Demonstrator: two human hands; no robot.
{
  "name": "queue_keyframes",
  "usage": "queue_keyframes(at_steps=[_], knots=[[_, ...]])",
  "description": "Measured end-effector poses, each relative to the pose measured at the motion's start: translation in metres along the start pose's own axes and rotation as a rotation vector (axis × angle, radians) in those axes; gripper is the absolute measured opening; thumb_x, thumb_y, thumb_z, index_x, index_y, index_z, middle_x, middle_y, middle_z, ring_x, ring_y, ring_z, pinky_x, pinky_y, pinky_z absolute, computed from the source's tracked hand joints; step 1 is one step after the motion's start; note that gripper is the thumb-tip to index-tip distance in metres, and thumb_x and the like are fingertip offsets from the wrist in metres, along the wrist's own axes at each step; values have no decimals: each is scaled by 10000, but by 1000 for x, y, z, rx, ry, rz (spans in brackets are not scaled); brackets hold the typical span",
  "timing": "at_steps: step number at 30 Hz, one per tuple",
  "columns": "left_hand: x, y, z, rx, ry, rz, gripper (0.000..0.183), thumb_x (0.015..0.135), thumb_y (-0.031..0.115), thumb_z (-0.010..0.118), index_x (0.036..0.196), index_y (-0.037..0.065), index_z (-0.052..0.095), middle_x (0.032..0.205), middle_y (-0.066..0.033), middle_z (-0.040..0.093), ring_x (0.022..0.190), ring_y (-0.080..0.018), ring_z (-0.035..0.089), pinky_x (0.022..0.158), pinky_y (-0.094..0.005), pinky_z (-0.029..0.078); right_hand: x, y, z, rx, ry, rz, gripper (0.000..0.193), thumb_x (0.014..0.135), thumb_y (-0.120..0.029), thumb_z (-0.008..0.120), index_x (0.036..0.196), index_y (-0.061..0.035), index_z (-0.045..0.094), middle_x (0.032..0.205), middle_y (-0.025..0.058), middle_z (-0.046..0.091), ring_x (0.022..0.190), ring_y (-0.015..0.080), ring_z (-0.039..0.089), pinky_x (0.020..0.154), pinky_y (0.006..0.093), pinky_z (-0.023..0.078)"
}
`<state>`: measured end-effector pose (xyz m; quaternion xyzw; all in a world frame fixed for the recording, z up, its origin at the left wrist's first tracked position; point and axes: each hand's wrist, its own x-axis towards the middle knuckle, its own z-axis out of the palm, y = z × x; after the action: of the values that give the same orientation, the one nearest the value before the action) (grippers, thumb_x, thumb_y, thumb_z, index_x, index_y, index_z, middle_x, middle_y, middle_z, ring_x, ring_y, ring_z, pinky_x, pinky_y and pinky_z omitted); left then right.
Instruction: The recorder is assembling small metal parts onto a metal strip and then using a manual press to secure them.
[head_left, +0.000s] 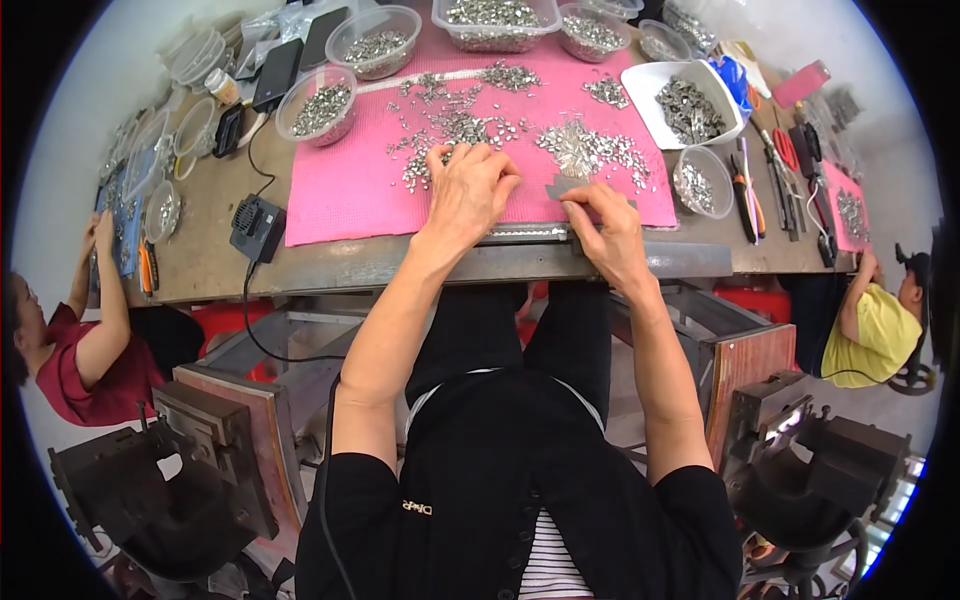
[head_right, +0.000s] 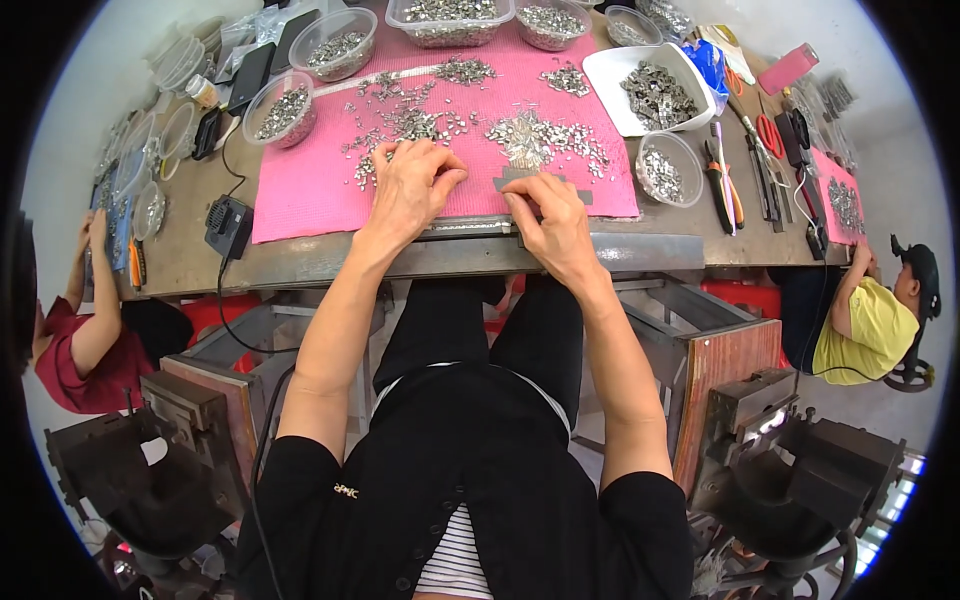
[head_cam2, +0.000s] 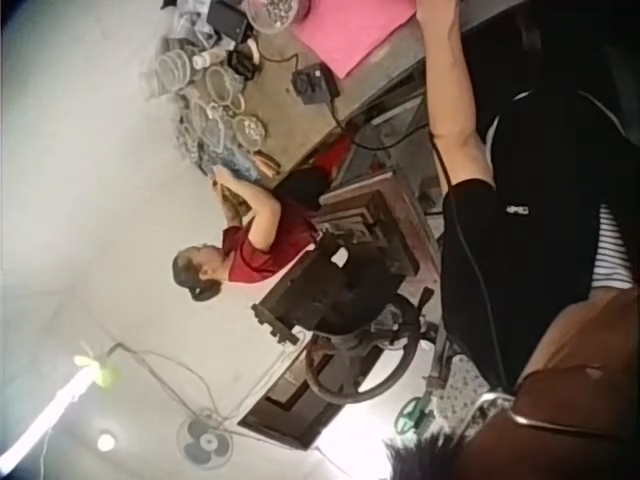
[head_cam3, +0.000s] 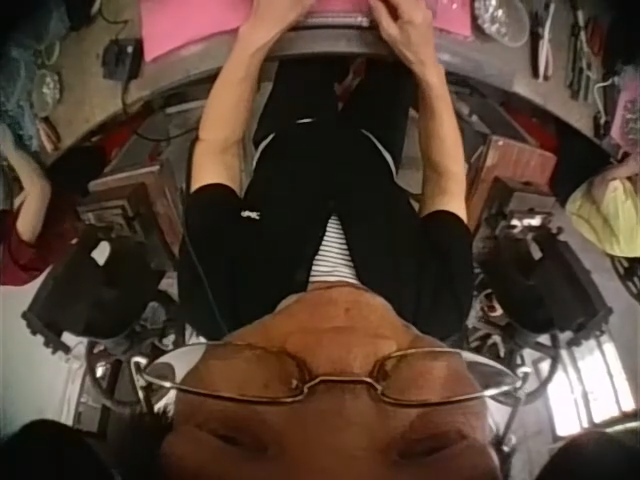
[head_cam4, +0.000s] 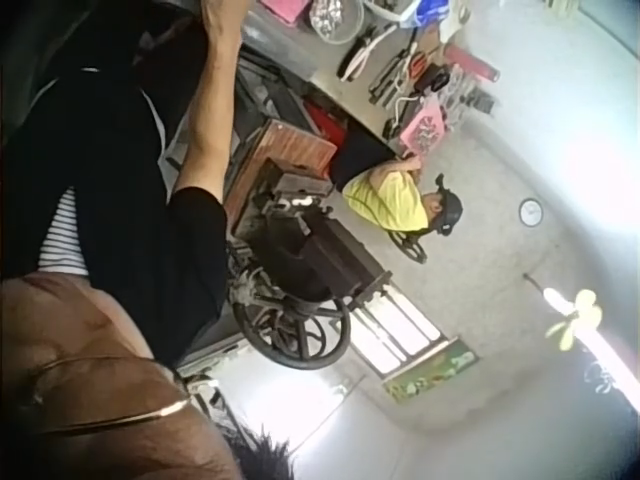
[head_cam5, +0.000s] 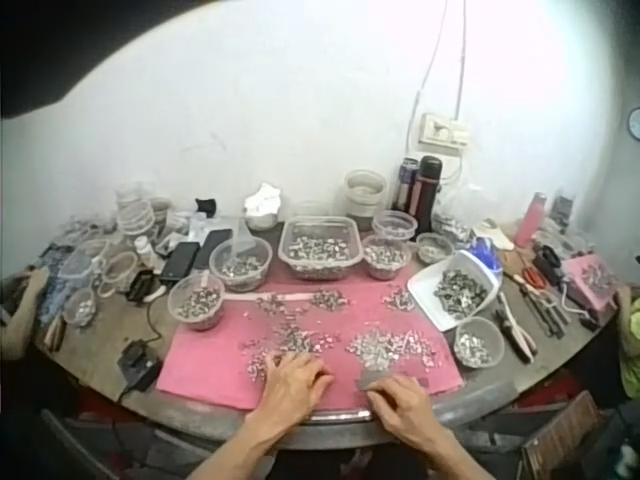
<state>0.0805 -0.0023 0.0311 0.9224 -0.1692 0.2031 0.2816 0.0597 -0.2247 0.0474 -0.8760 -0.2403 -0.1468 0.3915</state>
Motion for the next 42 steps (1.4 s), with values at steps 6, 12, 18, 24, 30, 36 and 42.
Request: queue_keyframes(at_steps=[6,12,18,24,30,36,42], knots=[[-11,-6,-10,-83,-44,-50,90,868,164,746,900,85,720,897,-40,651,929,-233,597,996,-456,333,35,4,19,24,-54,-148,173,869,-37,709,1038,-67,738,816,105,614,758,275,590,712,382,469],[-12,-5,-8,-20,-44,-1,81,851,136,744,905,80,724,893,-53,648,935,-250,602,961,-419,361,58,16,40,-85,-259,-190,93,863,-106,694,936,-50,704,852,128,623,876,328,632,777,447,477],[-14,-4,-10,14,-28,-15,68,856,136,742,895,83,723,881,-51,640,920,-252,596,945,-424,363,53,18,32,-3,-215,-202,106,859,-91,713,914,-8,679,838,145,610,777,335,624,699,446,488],[-15,20,-19,-171,-50,-44,72,883,93,711,933,59,671,864,-64,637,881,-251,596,901,-411,402,52,23,33,-74,-212,-192,114,855,-102,730,885,-11,669,823,134,614,771,325,628,683,431,485],[-34,47,-15,-411,-48,0,80,894,34,671,962,35,629,870,-105,633,841,-288,596,810,-381,438,36,18,10,-198,-158,-197,107,851,-102,741,870,-17,677,799,121,607,734,304,624,666,421,471],[-39,52,-1,-282,18,58,131,851,15,704,955,30,626,919,-109,616,871,-306,581,797,-398,437,31,21,9,6,-213,5,117,845,-143,750,863,-41,695,809,114,611,773,319,616,732,437,447],[-39,49,7,-318,68,107,135,825,7,707,914,26,608,885,-110,586,830,-312,570,745,-425,454,26,23,15,-63,-138,-35,101,846,-121,745,876,-38,694,822,110,623,781,313,621,731,435,441]])
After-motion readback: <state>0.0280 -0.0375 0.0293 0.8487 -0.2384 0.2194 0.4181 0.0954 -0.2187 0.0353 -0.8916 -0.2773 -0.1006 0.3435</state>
